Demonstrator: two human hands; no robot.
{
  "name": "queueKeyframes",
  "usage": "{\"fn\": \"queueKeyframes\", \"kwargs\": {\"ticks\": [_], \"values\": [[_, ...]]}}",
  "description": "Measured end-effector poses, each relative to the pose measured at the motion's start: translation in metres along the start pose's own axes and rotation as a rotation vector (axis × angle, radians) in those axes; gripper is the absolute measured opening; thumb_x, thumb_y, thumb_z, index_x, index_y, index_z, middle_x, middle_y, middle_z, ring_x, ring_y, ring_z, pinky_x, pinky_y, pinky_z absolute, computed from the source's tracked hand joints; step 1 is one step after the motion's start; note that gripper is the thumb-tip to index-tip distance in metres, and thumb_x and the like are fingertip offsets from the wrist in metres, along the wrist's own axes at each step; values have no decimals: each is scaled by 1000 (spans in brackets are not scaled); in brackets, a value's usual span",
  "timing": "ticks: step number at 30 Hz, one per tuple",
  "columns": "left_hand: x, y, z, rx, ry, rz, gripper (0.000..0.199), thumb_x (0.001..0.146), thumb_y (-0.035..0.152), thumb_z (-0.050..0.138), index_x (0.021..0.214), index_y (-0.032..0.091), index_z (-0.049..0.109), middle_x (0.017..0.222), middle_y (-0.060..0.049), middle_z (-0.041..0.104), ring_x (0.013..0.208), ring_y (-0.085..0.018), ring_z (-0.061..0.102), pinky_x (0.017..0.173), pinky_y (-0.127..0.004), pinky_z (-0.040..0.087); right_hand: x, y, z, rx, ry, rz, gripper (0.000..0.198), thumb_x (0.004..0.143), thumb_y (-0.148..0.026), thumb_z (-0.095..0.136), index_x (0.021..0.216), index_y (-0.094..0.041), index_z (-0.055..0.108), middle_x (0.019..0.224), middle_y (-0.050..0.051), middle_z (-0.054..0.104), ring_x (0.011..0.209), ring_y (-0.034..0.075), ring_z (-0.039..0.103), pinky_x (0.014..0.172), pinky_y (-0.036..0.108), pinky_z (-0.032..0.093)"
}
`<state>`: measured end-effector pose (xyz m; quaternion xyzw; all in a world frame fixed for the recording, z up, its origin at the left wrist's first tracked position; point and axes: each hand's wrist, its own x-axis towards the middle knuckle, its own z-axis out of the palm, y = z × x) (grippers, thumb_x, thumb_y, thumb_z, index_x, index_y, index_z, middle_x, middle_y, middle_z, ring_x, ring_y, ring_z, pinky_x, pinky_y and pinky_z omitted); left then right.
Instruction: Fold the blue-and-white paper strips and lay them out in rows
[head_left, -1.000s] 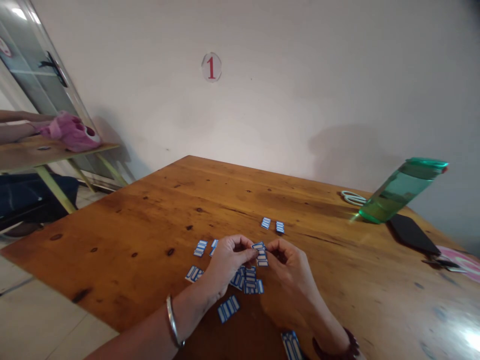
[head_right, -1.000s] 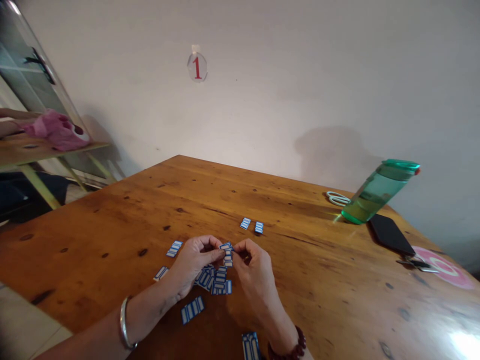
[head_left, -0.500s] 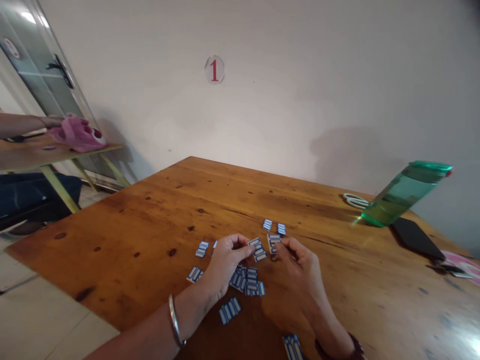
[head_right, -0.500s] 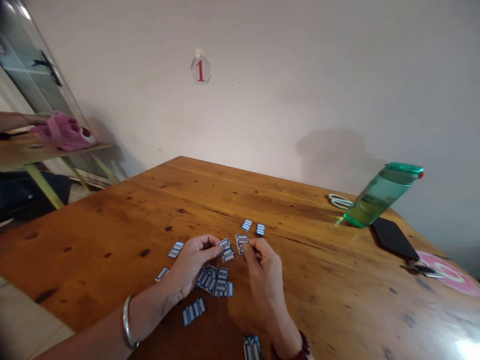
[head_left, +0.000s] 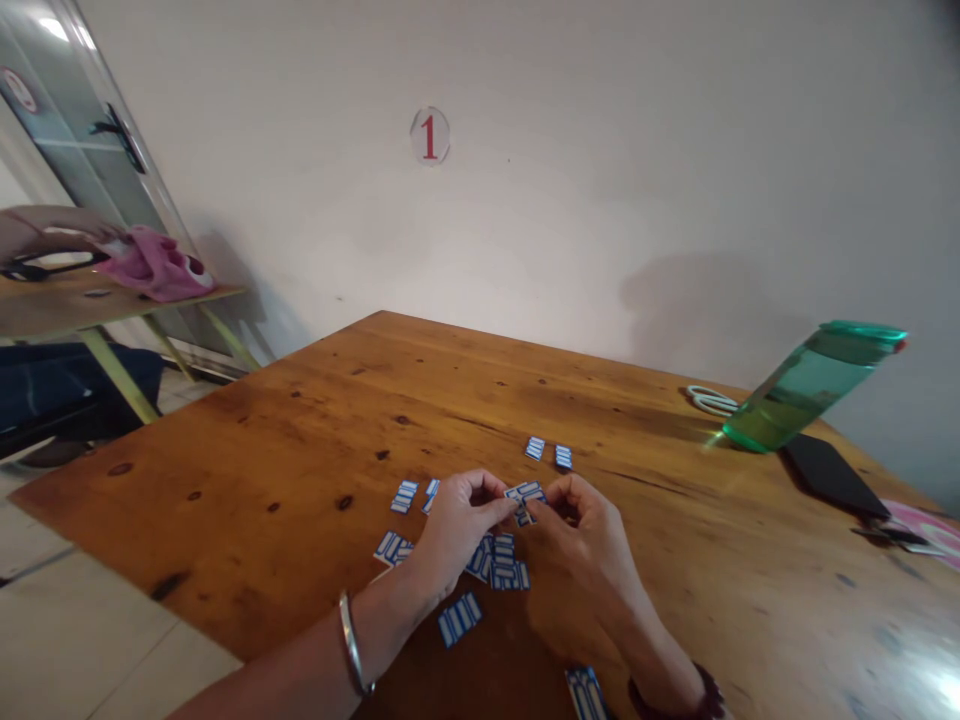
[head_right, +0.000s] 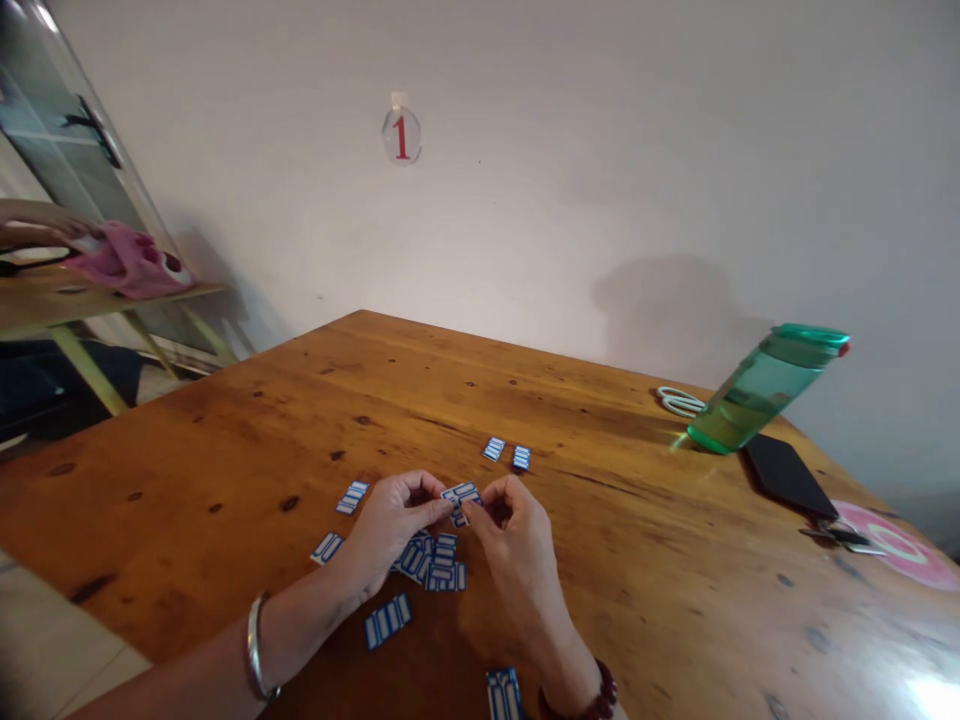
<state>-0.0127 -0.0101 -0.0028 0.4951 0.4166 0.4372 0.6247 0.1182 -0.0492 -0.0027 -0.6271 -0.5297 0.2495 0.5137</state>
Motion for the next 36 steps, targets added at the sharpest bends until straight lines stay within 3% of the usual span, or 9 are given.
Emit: {"fn": "queueKeyframes", "kwargs": {"ticks": [8,13,17,20,23,25,31,36], "values": [[-1,-1,1,-43,-58,-8,17,52,24,73,54,15,58,48,3,54,47,-9,47,49,-21,37,-1,-4,0,45,-17,27,18,60,-32,64,60,-20,52,53,-2,52,50,12,45,48,25,36],[0,-4,-1,-86,-36,-41,18,55,26,72,58,14,59,53,2,56,51,-10,50,52,-22,39,0,-7,-2,274,-191,122,23,64,-36,64,75,-16,61,71,5,64,63,16,55,58,28,43],[1,-3,-1,-37,-45,-31,13,59,22,69,59,15,57,54,2,56,53,-11,51,53,-22,40,0,-5,-1,290,-232,134,21,65,-36,63,69,-16,61,59,0,58,51,12,47,49,24,36],[2,-3,-2,138,-15,107,4,62,15,65,63,16,61,63,-1,61,62,-15,55,61,-25,42,1,1,-2,67,-177,31,17,71,-34,57,65,-18,58,56,-1,55,50,12,45,48,24,33],[1,-7,-6,303,90,299,20,64,8,61,80,18,65,87,-6,66,87,-20,58,83,-31,41,3,11,-6,-341,-115,-159,13,77,-25,50,67,-19,57,63,1,57,56,15,48,54,26,33],[-1,-12,-8,369,95,355,29,68,9,57,95,20,64,104,-8,64,102,-22,54,94,-34,35,4,16,-7,-545,-144,-232,14,79,-17,45,69,-19,56,69,3,59,60,16,51,56,27,33],[-11,-20,-6,758,-107,314,46,76,8,42,121,10,48,131,-16,47,127,-24,34,107,-45,21,5,18,-6,-795,-293,-182,17,82,-11,42,73,-19,55,74,4,60,64,17,55,58,25,34],[-17,-19,-4,1020,-213,306,54,76,7,34,130,5,36,137,-20,37,129,-26,29,106,-49,23,6,15,-7,-811,-336,-152,16,84,-11,42,80,-18,56,82,5,62,74,16,57,64,23,35]]}}
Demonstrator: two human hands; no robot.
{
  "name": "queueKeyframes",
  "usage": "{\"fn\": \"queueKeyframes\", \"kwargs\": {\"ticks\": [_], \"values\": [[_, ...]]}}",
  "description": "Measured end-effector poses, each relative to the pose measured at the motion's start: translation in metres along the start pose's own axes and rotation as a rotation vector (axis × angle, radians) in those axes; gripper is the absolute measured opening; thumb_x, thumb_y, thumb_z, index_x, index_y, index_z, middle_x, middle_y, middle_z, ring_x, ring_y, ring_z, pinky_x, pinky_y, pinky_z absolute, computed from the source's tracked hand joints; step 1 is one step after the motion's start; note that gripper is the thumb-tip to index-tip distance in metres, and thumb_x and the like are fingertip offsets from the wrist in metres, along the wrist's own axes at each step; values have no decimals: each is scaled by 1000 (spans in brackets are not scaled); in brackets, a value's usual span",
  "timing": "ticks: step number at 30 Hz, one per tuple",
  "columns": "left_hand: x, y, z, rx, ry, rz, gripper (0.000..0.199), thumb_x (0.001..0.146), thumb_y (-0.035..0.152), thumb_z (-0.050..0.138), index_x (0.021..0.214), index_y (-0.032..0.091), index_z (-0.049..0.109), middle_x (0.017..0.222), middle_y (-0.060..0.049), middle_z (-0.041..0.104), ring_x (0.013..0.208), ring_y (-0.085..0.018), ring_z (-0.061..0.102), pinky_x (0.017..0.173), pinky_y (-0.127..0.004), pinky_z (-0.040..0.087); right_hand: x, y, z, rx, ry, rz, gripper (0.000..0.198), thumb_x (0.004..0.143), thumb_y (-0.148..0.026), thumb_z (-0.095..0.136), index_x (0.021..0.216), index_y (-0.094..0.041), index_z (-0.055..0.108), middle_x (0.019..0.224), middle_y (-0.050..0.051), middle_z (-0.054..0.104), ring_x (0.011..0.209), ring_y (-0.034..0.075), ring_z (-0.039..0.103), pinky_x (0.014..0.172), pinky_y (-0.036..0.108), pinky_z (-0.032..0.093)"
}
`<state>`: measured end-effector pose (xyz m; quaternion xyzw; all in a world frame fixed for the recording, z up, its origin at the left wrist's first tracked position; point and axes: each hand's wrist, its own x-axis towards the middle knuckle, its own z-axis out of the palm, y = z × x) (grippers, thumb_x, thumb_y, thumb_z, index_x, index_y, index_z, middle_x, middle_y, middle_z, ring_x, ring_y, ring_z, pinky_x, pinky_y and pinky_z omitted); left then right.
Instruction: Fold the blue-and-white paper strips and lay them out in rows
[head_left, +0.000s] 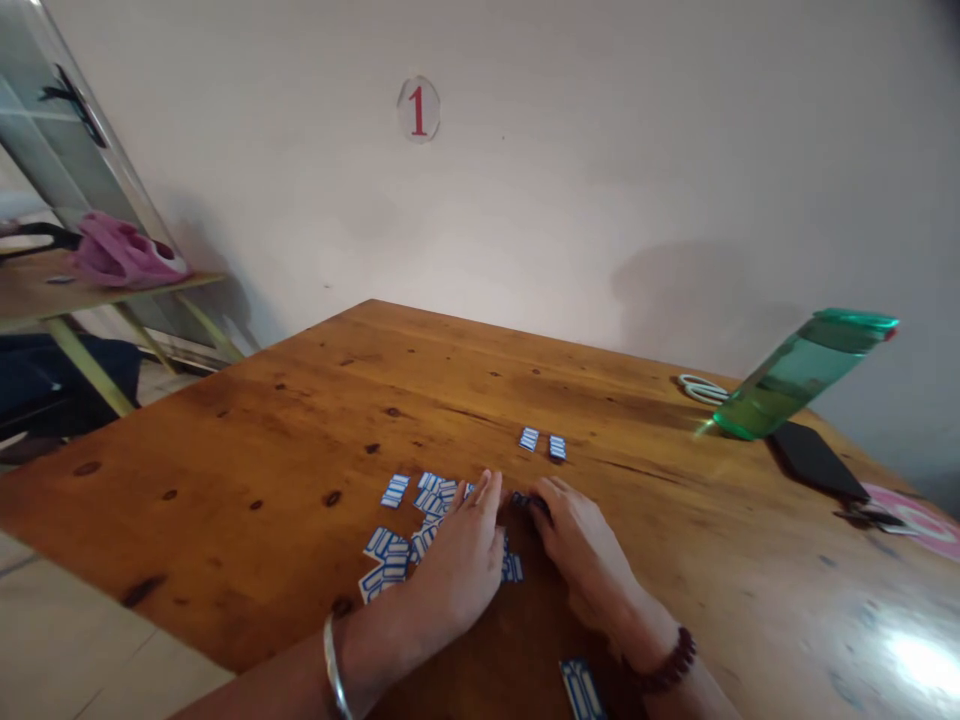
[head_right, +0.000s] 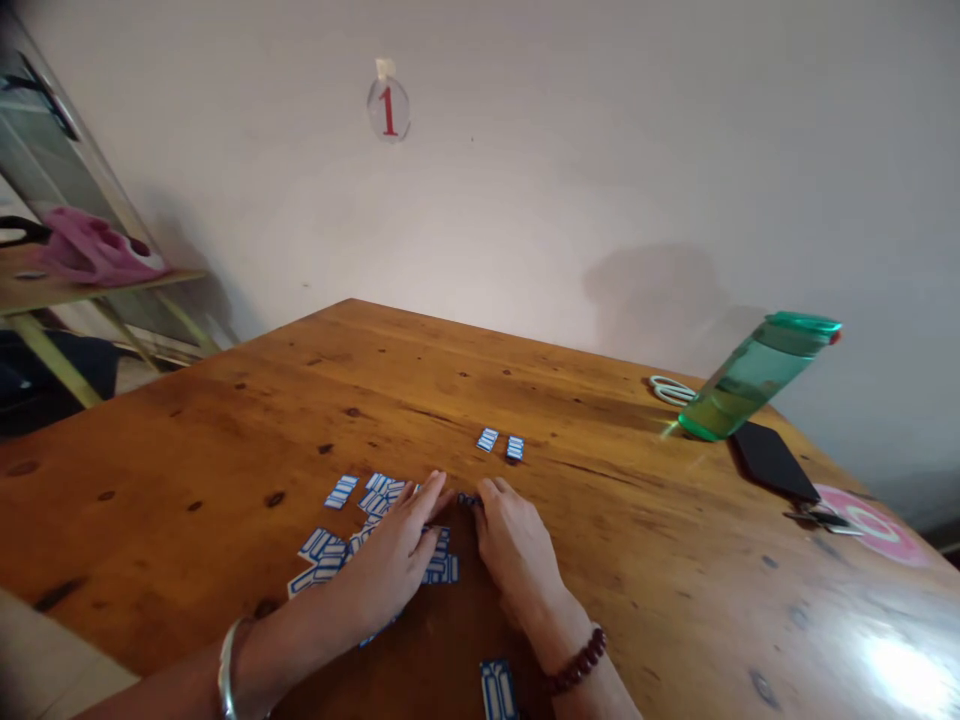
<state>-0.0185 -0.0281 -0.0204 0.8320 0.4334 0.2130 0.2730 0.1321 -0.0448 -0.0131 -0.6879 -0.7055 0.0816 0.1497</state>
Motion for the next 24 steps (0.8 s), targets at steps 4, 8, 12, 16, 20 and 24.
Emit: {"fn": "queueKeyframes", "kwargs": {"ticks": [4,8,12,16,20,24], "values": [[-1,2,0,69,-53,-4,55,77,7,31,132,3,32,138,-20,35,129,-25,28,106,-47,24,1,1,0,-3,-17,4,18,85,-10,40,79,-18,55,82,5,61,72,16,56,65,23,36],[1,1,0,77,-85,-7,56,76,6,31,132,1,30,137,-21,35,130,-25,26,106,-47,24,1,1,2,-4,-13,-4,16,85,-13,42,78,-18,55,81,5,61,72,16,56,65,24,36],[2,-1,2,58,-74,-12,56,76,6,32,132,0,30,137,-21,36,130,-24,28,106,-45,25,1,2,2,-3,-1,-12,16,84,-12,42,77,-18,55,80,5,61,71,16,56,63,24,36],[3,-3,5,18,-66,-5,58,74,5,34,131,-1,32,136,-21,38,128,-25,31,106,-43,27,0,1,1,4,4,-18,17,84,-10,42,78,-17,56,80,5,62,71,16,56,63,24,36],[4,-2,4,-2,-37,-5,58,73,5,35,131,4,35,136,-19,40,128,-24,31,107,-43,25,-1,1,0,-14,9,-25,16,84,-11,42,78,-17,56,81,5,62,71,16,56,63,24,36],[4,-2,4,1,-58,-2,58,73,5,35,131,4,35,137,-19,38,129,-25,30,107,-45,24,0,2,1,-20,-4,-25,17,83,-9,41,78,-17,56,80,5,61,71,16,55,64,24,36]]}}
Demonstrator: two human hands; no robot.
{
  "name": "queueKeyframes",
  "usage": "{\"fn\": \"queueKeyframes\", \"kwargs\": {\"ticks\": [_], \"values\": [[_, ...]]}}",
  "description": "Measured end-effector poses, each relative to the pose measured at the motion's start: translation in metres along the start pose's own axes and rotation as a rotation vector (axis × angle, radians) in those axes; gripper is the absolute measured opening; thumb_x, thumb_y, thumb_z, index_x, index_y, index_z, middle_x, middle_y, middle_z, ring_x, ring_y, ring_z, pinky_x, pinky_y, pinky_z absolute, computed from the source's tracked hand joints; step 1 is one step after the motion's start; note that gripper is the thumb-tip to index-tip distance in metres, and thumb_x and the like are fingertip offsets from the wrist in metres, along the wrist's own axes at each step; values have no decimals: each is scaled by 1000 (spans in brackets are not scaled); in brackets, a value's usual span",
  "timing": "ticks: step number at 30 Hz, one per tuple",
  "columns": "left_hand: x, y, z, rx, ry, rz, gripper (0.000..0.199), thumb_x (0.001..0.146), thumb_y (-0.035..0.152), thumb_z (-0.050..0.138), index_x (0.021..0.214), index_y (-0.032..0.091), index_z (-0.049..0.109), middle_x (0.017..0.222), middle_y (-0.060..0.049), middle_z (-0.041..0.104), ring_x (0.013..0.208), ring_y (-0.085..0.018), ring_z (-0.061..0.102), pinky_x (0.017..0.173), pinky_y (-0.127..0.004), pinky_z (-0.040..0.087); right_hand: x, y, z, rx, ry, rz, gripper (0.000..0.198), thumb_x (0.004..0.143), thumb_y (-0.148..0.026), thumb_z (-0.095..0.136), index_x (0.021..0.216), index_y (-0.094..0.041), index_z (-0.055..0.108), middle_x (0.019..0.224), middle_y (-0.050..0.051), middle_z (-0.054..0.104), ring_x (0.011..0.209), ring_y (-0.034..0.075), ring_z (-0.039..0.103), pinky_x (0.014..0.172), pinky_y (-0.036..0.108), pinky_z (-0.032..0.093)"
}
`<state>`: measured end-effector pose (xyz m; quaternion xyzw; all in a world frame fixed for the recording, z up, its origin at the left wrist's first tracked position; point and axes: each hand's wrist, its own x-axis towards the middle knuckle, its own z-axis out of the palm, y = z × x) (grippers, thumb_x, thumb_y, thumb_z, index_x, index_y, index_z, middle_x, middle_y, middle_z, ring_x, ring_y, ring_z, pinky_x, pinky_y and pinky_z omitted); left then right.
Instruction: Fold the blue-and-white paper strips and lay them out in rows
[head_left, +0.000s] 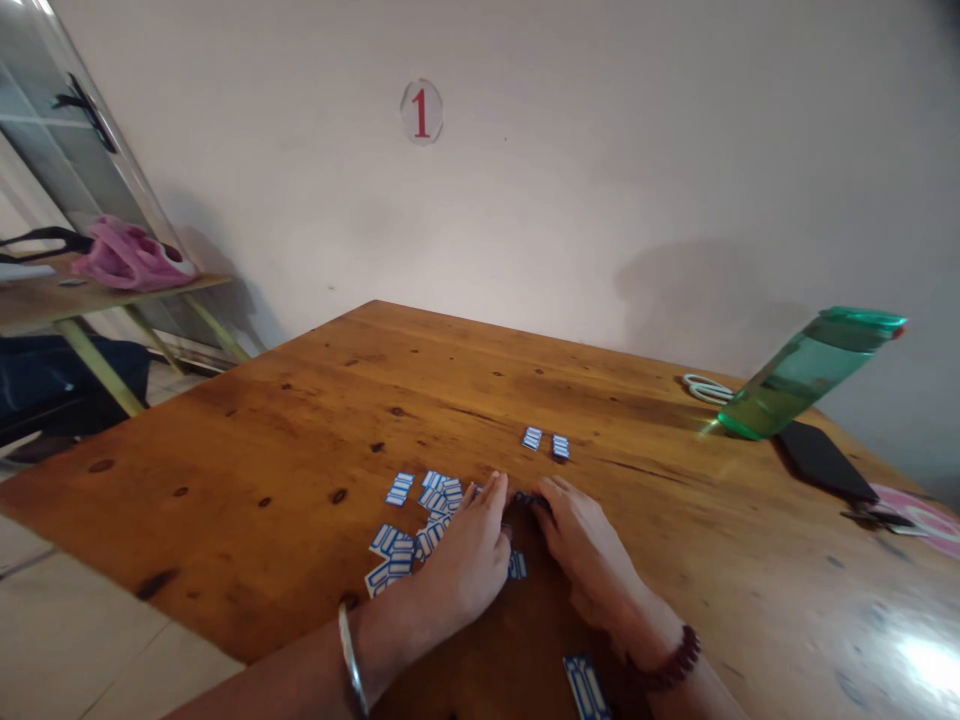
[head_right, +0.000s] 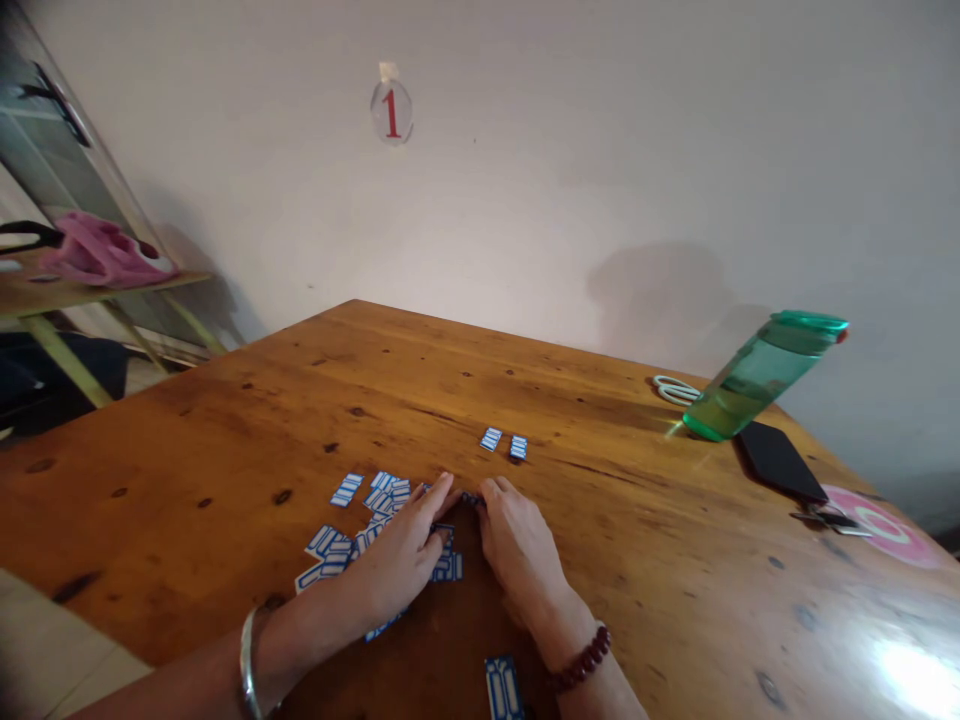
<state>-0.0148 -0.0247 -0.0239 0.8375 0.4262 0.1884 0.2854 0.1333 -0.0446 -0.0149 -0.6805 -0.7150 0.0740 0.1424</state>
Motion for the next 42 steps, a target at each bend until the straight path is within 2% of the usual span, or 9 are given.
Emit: {"fn": "queueKeyframes", "kwargs": {"ticks": [7,14,18,21,24,26,29,36,42], "values": [[0,1,-1,-1,-11,-21,56,75,7,35,131,4,35,138,-18,36,129,-25,29,107,-45,24,-1,-2,-1,13,-4,11,17,84,-9,41,79,-17,56,81,5,61,72,17,55,65,23,36],[4,-5,1,-91,84,-28,58,73,6,37,130,2,35,131,-19,46,125,-25,37,108,-46,23,-1,-3,-2,-17,-17,4,19,82,-6,40,78,-17,55,79,5,61,69,16,54,63,24,35],[4,-9,4,-156,131,-6,55,73,6,38,127,9,40,130,-15,49,126,-23,36,108,-46,23,-1,0,0,11,-1,11,21,80,-4,39,77,-17,55,78,5,61,67,15,53,62,24,34],[5,-8,0,-285,231,11,46,75,9,41,120,14,47,126,-12,53,121,-22,42,105,-45,27,-1,1,-1,199,53,32,17,78,-7,42,71,-16,54,73,4,59,63,14,49,60,24,34],[9,-3,-10,-525,310,-27,29,75,16,47,102,16,56,107,-10,63,101,-20,56,93,-39,40,0,-1,-6,679,24,104,15,77,-24,50,64,-16,54,58,-1,52,53,11,43,51,23,31],[10,1,-17,-697,272,-81,16,74,21,52,87,16,60,88,-6,66,83,-17,59,78,-31,47,0,-3,-10,1001,-40,151,19,73,-32,56,64,-15,56,54,-3,49,49,9,40,48,21,30],[10,7,-23,-890,151,-163,14,72,28,56,72,14,59,66,0,59,62,-12,53,59,-23,42,0,-7,-12,1257,-80,190,20,66,-33,64,67,-14,58,56,-4,51,49,7,39,48,19,30],[10,7,-20,-932,144,-202,13,61,24,62,60,15,54,57,3,52,55,-9,44,52,-21,35,-2,-19,-9,1334,-133,225,25,61,-37,68,62,-13,58,52,-5,52,46,6,41,47,20,33],[12,3,-19,-867,168,-203,10,61,23,59,59,15,54,55,4,49,53,-9,42,50,-21,34,-1,-13,-14,1165,39,190,23,64,-38,61,63,-14,60,57,-1,57,54,10,48,53,22,37]]}}
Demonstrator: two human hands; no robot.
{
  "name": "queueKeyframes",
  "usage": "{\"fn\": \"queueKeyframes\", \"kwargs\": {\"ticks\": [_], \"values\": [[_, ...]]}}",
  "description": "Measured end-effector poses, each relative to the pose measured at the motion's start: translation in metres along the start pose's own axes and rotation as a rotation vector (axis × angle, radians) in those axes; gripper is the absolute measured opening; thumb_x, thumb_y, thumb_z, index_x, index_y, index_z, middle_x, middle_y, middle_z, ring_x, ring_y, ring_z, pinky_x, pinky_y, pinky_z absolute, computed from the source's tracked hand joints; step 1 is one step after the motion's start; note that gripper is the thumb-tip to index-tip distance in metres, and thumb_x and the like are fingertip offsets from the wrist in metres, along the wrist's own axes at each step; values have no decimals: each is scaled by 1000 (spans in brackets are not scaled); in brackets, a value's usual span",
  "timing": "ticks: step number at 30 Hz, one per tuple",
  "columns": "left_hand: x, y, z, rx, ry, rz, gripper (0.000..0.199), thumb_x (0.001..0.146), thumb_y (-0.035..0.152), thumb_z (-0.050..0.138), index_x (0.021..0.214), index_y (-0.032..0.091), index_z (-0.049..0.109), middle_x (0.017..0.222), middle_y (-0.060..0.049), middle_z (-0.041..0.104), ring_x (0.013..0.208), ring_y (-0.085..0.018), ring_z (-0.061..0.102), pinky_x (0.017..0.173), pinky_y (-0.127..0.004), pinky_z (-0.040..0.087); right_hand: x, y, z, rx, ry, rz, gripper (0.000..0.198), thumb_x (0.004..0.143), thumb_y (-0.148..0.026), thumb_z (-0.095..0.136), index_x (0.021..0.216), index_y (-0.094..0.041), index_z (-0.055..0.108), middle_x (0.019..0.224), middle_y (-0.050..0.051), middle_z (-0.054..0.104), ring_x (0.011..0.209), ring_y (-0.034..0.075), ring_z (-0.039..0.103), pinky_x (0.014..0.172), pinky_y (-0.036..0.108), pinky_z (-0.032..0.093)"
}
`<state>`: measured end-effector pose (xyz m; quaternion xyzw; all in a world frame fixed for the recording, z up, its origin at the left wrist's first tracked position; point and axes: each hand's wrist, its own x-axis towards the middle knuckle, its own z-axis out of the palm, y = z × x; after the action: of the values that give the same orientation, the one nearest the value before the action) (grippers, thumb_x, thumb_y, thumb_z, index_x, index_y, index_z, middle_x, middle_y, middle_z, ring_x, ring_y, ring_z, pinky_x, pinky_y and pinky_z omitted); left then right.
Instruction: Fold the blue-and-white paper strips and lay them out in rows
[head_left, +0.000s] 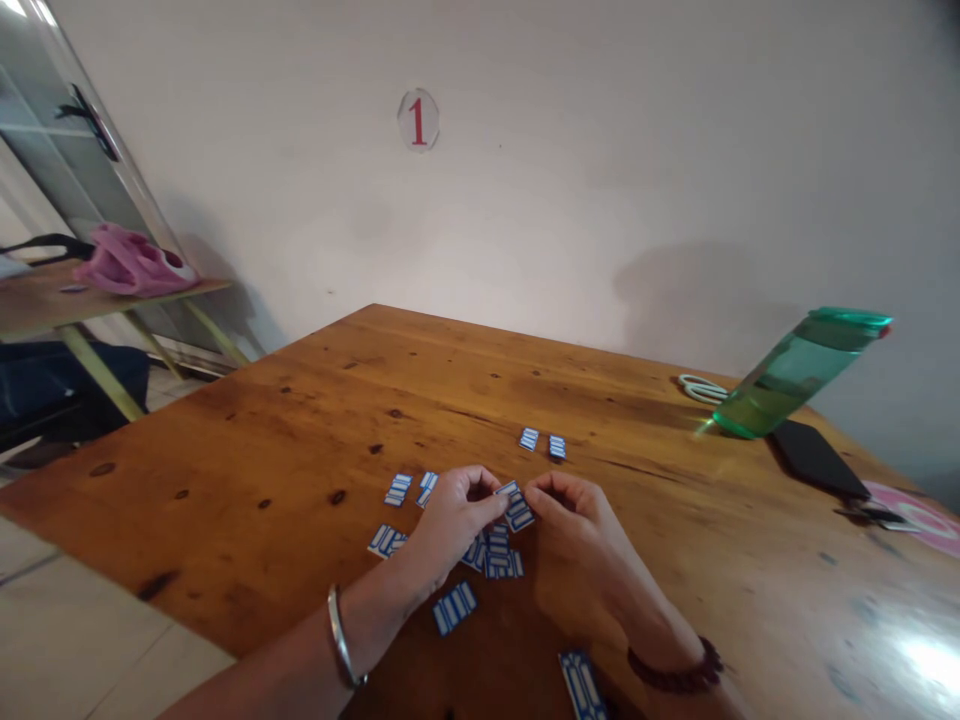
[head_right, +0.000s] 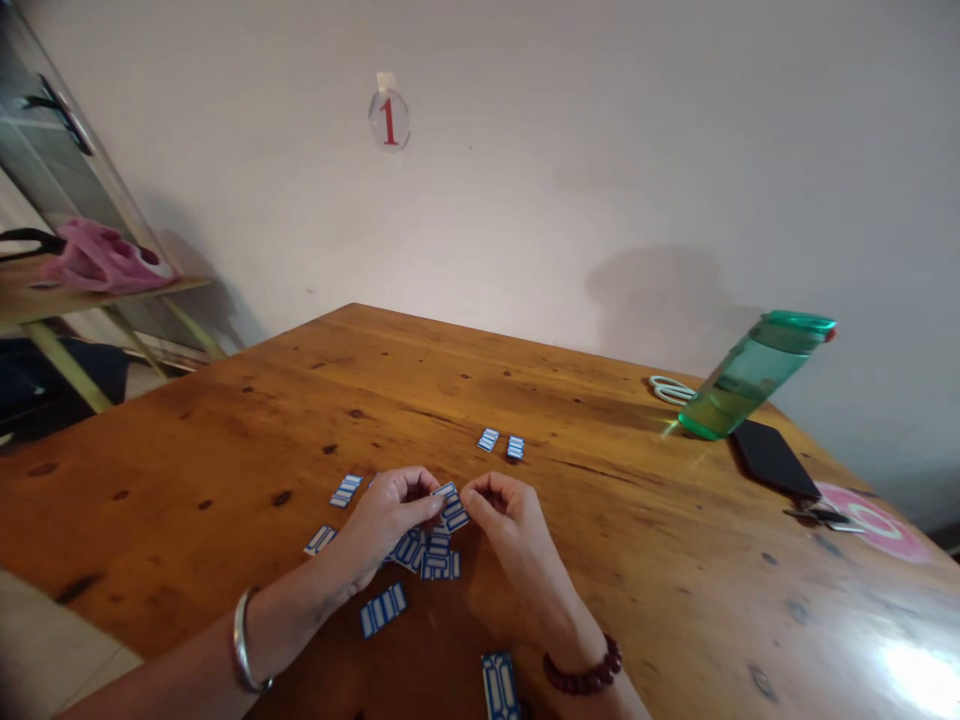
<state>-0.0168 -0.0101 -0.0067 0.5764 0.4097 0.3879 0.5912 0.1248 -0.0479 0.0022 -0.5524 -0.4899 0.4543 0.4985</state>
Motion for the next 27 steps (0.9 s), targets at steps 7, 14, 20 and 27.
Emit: {"fn": "queueKeyframes", "kwargs": {"ticks": [7,14,20,27], "values": [[2,0,-1,218,36,118,8,63,19,56,56,16,54,54,4,52,53,-11,46,51,-21,36,2,7,-3,-262,21,-116,14,67,-28,56,59,-16,57,54,-2,54,52,10,45,49,21,35],[-3,0,2,463,53,257,9,70,19,53,63,17,57,57,2,56,56,-13,52,55,-23,39,2,9,-1,-373,38,-154,14,66,-23,53,53,-17,54,50,-4,48,49,9,41,46,20,29],[-1,-2,-7,569,127,467,7,76,18,51,81,19,56,77,-1,61,72,-15,57,68,-27,45,11,8,-21,-112,227,39,15,57,-30,58,53,-16,55,46,-6,45,44,8,37,42,21,26],[6,-7,-19,580,237,575,11,82,17,43,83,19,54,79,-3,60,74,-15,58,69,-27,47,40,8,-88,-186,413,109,26,64,-27,62,46,-17,46,36,-12,27,31,3,21,33,21,15]]}}
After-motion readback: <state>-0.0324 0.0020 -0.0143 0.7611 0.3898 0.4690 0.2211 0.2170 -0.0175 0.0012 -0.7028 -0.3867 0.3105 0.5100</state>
